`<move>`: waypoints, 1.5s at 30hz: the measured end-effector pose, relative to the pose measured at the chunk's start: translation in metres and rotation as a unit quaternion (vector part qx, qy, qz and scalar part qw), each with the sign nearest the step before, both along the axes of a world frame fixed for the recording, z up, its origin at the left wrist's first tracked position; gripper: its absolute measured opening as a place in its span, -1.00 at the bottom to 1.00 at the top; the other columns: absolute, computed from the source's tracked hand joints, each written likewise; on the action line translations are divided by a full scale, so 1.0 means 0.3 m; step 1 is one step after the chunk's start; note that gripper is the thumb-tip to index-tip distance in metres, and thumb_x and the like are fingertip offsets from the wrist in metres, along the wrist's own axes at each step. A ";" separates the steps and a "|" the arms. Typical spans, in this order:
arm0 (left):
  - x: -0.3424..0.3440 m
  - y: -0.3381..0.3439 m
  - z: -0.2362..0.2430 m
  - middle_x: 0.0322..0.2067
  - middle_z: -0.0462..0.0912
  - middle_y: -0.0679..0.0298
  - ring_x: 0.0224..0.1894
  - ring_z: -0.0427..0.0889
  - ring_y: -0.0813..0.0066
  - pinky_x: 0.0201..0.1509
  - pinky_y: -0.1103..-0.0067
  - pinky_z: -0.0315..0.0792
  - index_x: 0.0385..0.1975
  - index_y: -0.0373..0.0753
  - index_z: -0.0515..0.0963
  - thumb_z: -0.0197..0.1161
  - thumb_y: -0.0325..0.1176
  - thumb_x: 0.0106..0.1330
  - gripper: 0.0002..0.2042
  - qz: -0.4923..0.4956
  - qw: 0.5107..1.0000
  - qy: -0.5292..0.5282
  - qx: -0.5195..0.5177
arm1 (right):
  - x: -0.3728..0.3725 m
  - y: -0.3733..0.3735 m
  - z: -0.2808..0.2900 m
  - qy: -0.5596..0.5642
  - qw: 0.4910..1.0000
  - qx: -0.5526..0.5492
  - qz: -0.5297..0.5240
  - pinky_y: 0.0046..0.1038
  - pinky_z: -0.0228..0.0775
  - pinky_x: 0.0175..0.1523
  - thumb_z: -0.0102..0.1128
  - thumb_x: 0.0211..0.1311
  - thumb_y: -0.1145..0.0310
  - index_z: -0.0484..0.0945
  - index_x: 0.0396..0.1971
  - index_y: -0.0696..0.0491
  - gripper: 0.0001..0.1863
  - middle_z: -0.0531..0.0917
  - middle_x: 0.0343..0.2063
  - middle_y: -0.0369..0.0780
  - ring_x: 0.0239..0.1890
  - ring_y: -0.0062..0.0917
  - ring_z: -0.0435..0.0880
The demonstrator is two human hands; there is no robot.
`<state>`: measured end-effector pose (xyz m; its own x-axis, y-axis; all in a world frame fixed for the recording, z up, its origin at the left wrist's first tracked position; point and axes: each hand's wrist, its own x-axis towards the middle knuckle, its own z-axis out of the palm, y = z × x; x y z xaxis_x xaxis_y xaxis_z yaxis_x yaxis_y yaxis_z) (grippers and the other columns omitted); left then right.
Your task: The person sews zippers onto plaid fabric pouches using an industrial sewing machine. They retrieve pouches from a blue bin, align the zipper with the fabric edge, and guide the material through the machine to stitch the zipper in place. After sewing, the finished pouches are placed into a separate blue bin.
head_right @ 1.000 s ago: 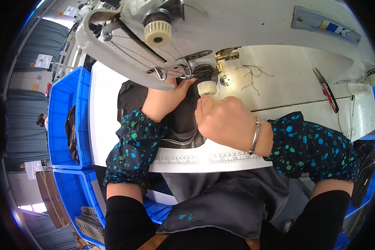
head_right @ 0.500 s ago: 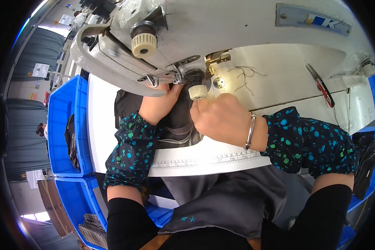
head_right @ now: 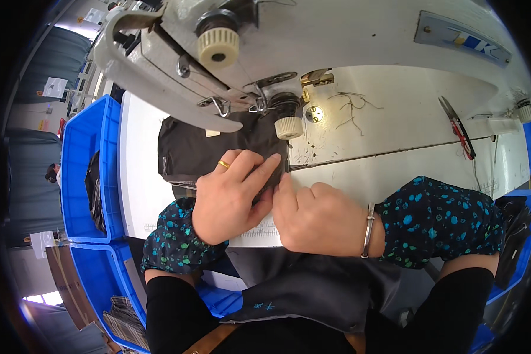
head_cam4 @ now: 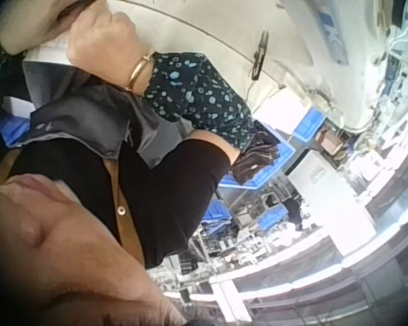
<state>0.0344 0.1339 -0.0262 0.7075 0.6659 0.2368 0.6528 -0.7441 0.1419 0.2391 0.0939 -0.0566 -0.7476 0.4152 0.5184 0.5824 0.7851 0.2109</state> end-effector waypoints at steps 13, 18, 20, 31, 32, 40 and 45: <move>0.011 -0.003 -0.033 -0.10 0.61 0.41 -0.19 0.62 0.40 -0.40 0.53 0.56 -0.01 -0.14 0.70 0.41 -0.47 -0.03 -0.53 0.004 1.000 -0.004 0.020 | -0.009 0.020 -0.033 -0.015 1.000 -0.024 -0.008 -0.58 0.23 -0.61 0.23 -0.05 0.36 0.68 -0.48 0.26 -0.76 0.74 -0.30 0.19 -0.68 -0.62 0.54; 0.010 -0.006 -0.029 0.02 0.62 0.39 -0.09 0.64 0.38 -0.31 0.54 0.62 0.01 -0.14 0.69 0.40 -0.48 -0.02 -0.53 0.006 1.000 0.003 0.002 | -0.007 0.010 -0.032 -0.010 0.999 -0.053 -0.004 -0.56 0.26 -0.62 0.22 -0.05 0.37 0.68 -0.46 0.28 -0.75 0.73 -0.28 0.23 -0.69 -0.61 0.55; 0.015 0.009 -0.035 0.03 0.63 0.40 -0.07 0.64 0.37 -0.28 0.53 0.63 0.01 -0.14 0.69 0.40 -0.47 -0.02 -0.53 0.011 1.000 0.001 0.017 | -0.010 0.021 -0.032 -0.013 0.999 -0.040 -0.016 -0.54 0.31 -0.62 0.22 -0.04 0.38 0.69 -0.40 0.31 -0.72 0.73 -0.26 0.26 -0.70 -0.59 0.56; 0.038 0.144 -0.063 -0.03 0.71 0.30 -0.21 0.71 0.21 -0.25 0.41 0.62 0.02 -0.10 0.71 0.35 -0.43 0.15 -0.62 0.034 0.998 -0.024 0.047 | -0.011 0.110 -0.040 -0.019 0.995 -0.061 -0.071 -0.51 0.43 -0.59 0.20 0.05 0.42 0.68 -0.19 0.36 -0.63 0.71 -0.16 0.25 -0.70 -0.55 0.60; 0.041 0.151 -0.063 -0.04 0.71 0.29 -0.25 0.71 0.19 -0.27 0.40 0.61 0.01 -0.10 0.72 0.35 -0.42 0.17 -0.64 0.038 0.998 -0.021 0.041 | -0.010 0.111 -0.043 -0.029 0.994 -0.072 -0.078 -0.51 0.45 -0.57 0.20 0.07 0.42 0.68 -0.15 0.35 -0.62 0.72 -0.13 0.21 -0.68 -0.53 0.61; 0.034 0.143 -0.051 -0.23 0.62 0.29 -0.26 0.65 0.28 -0.30 0.42 0.57 -0.12 -0.13 0.73 0.37 -0.41 0.13 -0.71 0.040 0.997 -0.054 0.034 | -0.002 0.116 -0.041 -0.021 0.993 -0.082 -0.078 -0.50 0.48 -0.53 0.21 0.10 0.44 0.68 -0.14 0.33 -0.65 0.71 -0.09 0.19 -0.65 -0.50 0.63; 0.014 0.086 -0.024 -0.41 0.45 0.36 -0.50 0.59 0.40 -0.51 0.47 0.47 -0.22 -0.09 0.74 0.40 -0.37 0.09 -0.77 0.078 0.995 -0.027 0.060 | 0.002 0.121 -0.041 0.011 0.997 -0.064 -0.047 -0.51 0.39 -0.59 0.25 0.00 0.39 0.68 -0.30 0.31 -0.69 0.73 -0.30 0.09 -0.67 -0.59 0.60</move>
<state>0.0386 0.1596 -0.0333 0.5814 0.7316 0.3560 0.7555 -0.6478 0.0973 0.2397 0.1301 -0.0691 -0.6909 0.5473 0.4724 0.6586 0.7459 0.0991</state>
